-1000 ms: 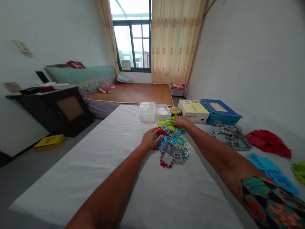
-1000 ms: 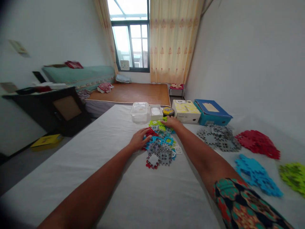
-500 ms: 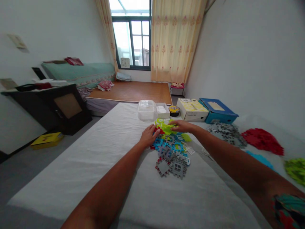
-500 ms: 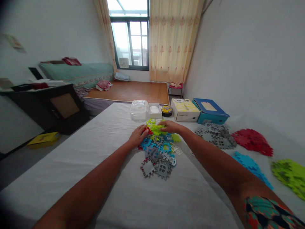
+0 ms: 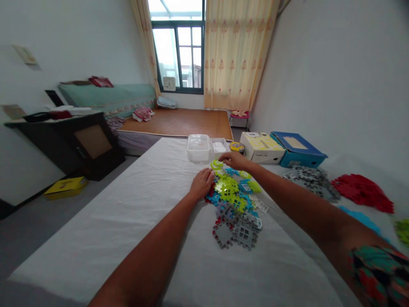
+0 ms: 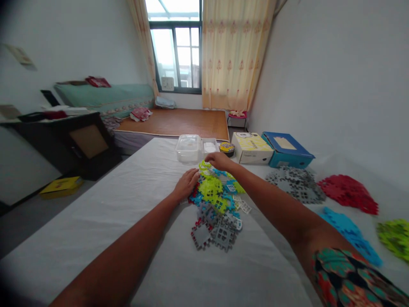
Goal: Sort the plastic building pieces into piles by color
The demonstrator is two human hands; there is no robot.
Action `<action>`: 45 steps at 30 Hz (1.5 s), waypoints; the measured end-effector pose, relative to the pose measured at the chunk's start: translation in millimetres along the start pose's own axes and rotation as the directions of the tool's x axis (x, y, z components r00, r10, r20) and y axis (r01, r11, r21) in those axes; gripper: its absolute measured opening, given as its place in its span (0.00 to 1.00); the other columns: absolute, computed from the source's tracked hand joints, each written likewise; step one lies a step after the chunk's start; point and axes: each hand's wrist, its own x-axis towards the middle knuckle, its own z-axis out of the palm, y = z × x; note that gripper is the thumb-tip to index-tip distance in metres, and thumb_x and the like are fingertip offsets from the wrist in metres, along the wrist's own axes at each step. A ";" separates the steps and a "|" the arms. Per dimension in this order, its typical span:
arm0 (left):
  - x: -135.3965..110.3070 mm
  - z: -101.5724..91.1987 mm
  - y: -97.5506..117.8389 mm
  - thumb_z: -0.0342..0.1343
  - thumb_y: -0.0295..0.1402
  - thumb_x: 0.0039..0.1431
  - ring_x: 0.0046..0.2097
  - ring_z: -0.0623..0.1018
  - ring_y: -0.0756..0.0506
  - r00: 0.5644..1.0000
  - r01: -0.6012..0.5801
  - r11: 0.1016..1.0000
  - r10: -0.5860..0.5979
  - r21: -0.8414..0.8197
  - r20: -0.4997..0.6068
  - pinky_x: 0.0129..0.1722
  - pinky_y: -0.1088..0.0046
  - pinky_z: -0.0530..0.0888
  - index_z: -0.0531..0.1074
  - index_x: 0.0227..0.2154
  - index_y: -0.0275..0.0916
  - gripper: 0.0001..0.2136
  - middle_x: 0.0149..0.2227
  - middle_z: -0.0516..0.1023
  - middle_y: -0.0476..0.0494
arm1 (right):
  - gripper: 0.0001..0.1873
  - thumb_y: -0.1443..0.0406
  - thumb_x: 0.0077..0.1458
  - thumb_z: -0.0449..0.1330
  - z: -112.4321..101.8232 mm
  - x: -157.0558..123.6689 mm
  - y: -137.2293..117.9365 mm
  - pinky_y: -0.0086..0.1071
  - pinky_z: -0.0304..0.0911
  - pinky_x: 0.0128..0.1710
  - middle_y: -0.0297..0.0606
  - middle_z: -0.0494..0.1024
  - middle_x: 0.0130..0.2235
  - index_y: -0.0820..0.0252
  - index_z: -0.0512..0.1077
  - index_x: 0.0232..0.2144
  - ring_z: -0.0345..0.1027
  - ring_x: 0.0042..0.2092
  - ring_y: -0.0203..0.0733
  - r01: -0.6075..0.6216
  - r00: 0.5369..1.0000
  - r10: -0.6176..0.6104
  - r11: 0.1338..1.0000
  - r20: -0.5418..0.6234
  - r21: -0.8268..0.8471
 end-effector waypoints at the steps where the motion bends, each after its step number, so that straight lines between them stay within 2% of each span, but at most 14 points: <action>1: -0.2 0.4 -0.2 0.38 0.42 0.68 0.61 0.67 0.45 1.000 0.005 1.000 -0.005 0.001 -0.007 0.63 0.65 0.61 0.68 0.55 0.38 0.22 0.58 0.71 0.40 | 0.17 0.72 0.57 0.53 10.5 13.6 3.8 0.36 0.64 0.52 0.43 0.80 0.46 0.62 0.77 0.45 0.72 0.48 0.44 0.018 1.000 -0.018 0.996 0.006 -0.084; 5: -1.5 1.2 -1.0 0.40 0.42 0.67 0.60 0.68 0.44 1.000 0.008 1.000 -0.008 -0.001 -0.026 0.62 0.61 0.63 0.64 0.58 0.39 0.22 0.58 0.70 0.40 | 0.18 0.65 0.62 0.52 46.9 45.2 6.7 0.38 0.59 0.56 0.45 0.75 0.54 0.60 0.73 0.52 0.67 0.56 0.47 0.114 0.986 -0.086 0.973 0.145 -0.202; 8: -2.8 0.8 -0.1 0.41 0.42 0.67 0.61 0.67 0.44 0.999 -0.001 1.000 0.000 -0.020 -0.035 0.62 0.62 0.62 0.62 0.59 0.38 0.23 0.59 0.69 0.38 | 0.21 0.56 0.63 0.51 53.6 45.0 4.8 0.37 0.59 0.55 0.44 0.75 0.55 0.57 0.74 0.51 0.67 0.56 0.48 0.091 0.981 -0.056 0.979 0.188 -0.183; 11: -3.5 0.1 1.8 0.41 0.44 0.67 0.61 0.67 0.43 0.999 0.023 1.000 -0.024 -0.019 -0.035 0.62 0.64 0.62 0.62 0.59 0.34 0.24 0.59 0.69 0.36 | 0.26 0.49 0.63 0.48 37.8 30.9 4.8 0.35 0.62 0.51 0.43 0.79 0.48 0.59 0.77 0.46 0.71 0.50 0.47 0.039 0.964 -0.006 0.992 0.266 -0.117; 15: -2.9 -0.3 3.6 0.40 0.44 0.67 0.61 0.67 0.43 0.999 0.036 0.999 -0.036 0.008 -0.010 0.62 0.64 0.62 0.63 0.58 0.33 0.25 0.59 0.69 0.35 | 0.34 0.44 0.63 0.42 -1.5 8.4 14.9 0.32 0.66 0.45 0.41 0.80 0.47 0.59 0.77 0.45 0.73 0.45 0.43 -0.058 0.912 -0.032 0.977 0.408 0.207; 18: -2.4 -0.2 3.2 0.40 0.44 0.67 0.61 0.67 0.43 1.000 0.006 1.000 -0.006 0.030 0.012 0.62 0.66 0.61 0.64 0.58 0.34 0.24 0.59 0.69 0.36 | 0.34 0.44 0.63 0.42 -19.4 1.5 31.6 0.32 0.67 0.42 0.46 0.78 0.50 0.62 0.75 0.48 0.73 0.45 0.45 -0.237 0.940 0.182 0.957 0.290 0.168; 20: -2.4 0.3 2.3 0.40 0.44 0.67 0.61 0.67 0.44 1.000 -0.003 0.999 0.002 0.046 0.018 0.62 0.65 0.61 0.65 0.57 0.36 0.24 0.59 0.69 0.38 | 0.33 0.44 0.62 0.46 -17.9 1.5 42.6 0.35 0.66 0.46 0.49 0.78 0.49 0.65 0.75 0.47 0.72 0.47 0.50 -0.323 0.939 0.315 0.946 0.136 0.040; 22: -2.6 1.0 1.1 0.39 0.45 0.68 0.61 0.67 0.44 1.000 -0.011 0.998 0.009 0.054 0.019 0.63 0.65 0.61 0.65 0.57 0.37 0.23 0.60 0.69 0.39 | 0.32 0.44 0.60 0.50 -7.4 2.1 49.8 0.38 0.64 0.49 0.50 0.77 0.50 0.64 0.75 0.47 0.70 0.50 0.54 -0.351 0.934 0.351 0.936 0.071 -0.022; 27: -3.1 2.3 -1.3 0.39 0.44 0.68 0.61 0.67 0.45 0.999 -0.044 0.998 0.043 0.051 0.020 0.63 0.65 0.61 0.65 0.58 0.37 0.24 0.60 0.69 0.39 | 0.29 0.43 0.57 0.54 20.3 -5.2 50.4 0.37 0.62 0.51 0.42 0.78 0.50 0.56 0.75 0.49 0.68 0.53 0.52 -0.324 0.942 0.326 0.945 0.077 -0.033; 30: -2.9 2.1 -0.6 0.40 0.45 0.68 0.61 0.66 0.44 0.998 -0.059 0.997 0.058 0.049 0.037 0.63 0.64 0.60 0.66 0.58 0.38 0.23 0.60 0.69 0.40 | 0.26 0.46 0.58 0.53 20.4 -18.1 45.8 0.33 0.64 0.47 0.38 0.81 0.44 0.58 0.78 0.43 0.72 0.47 0.48 -0.272 0.951 0.271 0.962 0.147 -0.015; 33: -2.6 1.1 2.5 0.40 0.44 0.68 0.62 0.66 0.44 0.994 -0.095 0.995 0.095 0.015 0.046 0.64 0.62 0.60 0.68 0.57 0.39 0.23 0.59 0.70 0.40 | 0.21 0.53 0.58 0.56 11.3 -37.4 37.2 0.32 0.65 0.45 0.38 0.81 0.43 0.61 0.78 0.41 0.73 0.44 0.45 -0.137 0.968 0.123 0.989 0.217 0.052; 38: -3.8 -1.7 11.0 0.39 0.44 0.68 0.59 0.69 0.44 0.964 -0.233 0.963 0.247 -0.136 0.099 0.62 0.64 0.63 0.74 0.52 0.39 0.23 0.56 0.73 0.40 | 0.16 0.61 0.57 0.57 -8.1 -76.6 7.4 0.36 0.63 0.51 0.40 0.80 0.46 0.59 0.77 0.44 0.72 0.47 0.44 0.035 0.996 -0.051 0.980 0.076 0.194; 41: -4.7 -3.7 14.1 0.41 0.45 0.67 0.56 0.72 0.44 0.946 -0.271 0.946 0.296 -0.176 0.133 0.60 0.64 0.65 0.77 0.47 0.39 0.22 0.54 0.74 0.40 | 0.16 0.61 0.59 0.56 -13.6 -99.7 -12.8 0.34 0.65 0.48 0.38 0.80 0.45 0.58 0.76 0.47 0.73 0.46 0.41 0.110 0.986 -0.144 0.937 0.079 0.331; 45: -2.7 -7.4 12.9 0.40 0.46 0.67 0.55 0.73 0.43 0.962 -0.234 0.946 0.258 -0.225 0.088 0.59 0.62 0.67 0.78 0.44 0.38 0.24 0.52 0.76 0.40 | 0.14 0.64 0.58 0.58 2.2 -125.1 -31.5 0.36 0.66 0.46 0.41 0.79 0.44 0.59 0.75 0.46 0.73 0.43 0.41 0.102 0.995 -0.097 0.977 -0.035 0.187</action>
